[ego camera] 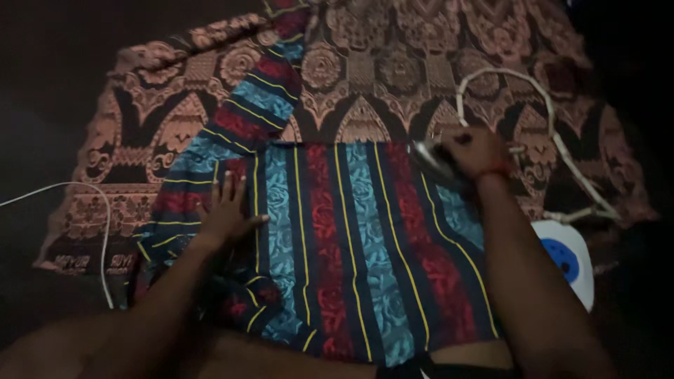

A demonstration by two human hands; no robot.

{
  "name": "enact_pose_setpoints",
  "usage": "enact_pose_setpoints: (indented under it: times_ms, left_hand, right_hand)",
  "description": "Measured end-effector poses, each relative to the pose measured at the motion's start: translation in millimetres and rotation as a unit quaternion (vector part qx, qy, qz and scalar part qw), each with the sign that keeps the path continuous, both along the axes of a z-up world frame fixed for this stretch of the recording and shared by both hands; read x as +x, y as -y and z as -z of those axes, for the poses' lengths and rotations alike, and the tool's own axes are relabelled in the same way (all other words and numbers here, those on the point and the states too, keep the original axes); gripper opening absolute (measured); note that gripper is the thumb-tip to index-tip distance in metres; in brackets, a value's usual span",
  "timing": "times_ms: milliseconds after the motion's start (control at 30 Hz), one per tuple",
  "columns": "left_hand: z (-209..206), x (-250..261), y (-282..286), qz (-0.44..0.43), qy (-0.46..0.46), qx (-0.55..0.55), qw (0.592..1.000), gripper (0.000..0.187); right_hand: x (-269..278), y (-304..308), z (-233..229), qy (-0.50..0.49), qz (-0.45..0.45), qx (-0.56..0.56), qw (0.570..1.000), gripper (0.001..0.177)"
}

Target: The person irons a striped shirt laid on a patterned cloth on the floor. They repeatedly smooth the fabric with their hands and use an electric iron to press the shirt, folding and unfolding sections as needed.

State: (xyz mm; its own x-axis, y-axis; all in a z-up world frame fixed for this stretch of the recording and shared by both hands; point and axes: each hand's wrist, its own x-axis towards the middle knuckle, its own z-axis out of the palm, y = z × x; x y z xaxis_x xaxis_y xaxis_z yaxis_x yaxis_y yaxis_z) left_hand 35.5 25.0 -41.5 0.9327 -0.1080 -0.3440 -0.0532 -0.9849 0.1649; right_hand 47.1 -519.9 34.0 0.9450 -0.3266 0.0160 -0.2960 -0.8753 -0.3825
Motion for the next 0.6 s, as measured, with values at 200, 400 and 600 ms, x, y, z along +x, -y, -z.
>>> enact_pose_setpoints:
  times_ms: [200,400,600]
  left_hand:
    - [2,3,-1,-0.005,-0.004,-0.011,1.0,0.123]
    - [2,6,3,-0.004,-0.01,0.015,1.0,0.126]
    - [-6,4,3,-0.006,-0.031,0.008,0.999,0.125]
  right_hand:
    - [5,-12,-14,0.028,0.067,-0.028,0.997,0.057]
    - [-13,3,-28,-0.058,-0.198,0.038,0.978,0.049]
    - [-20,-12,-34,-0.121,-0.311,0.093,0.938,0.051]
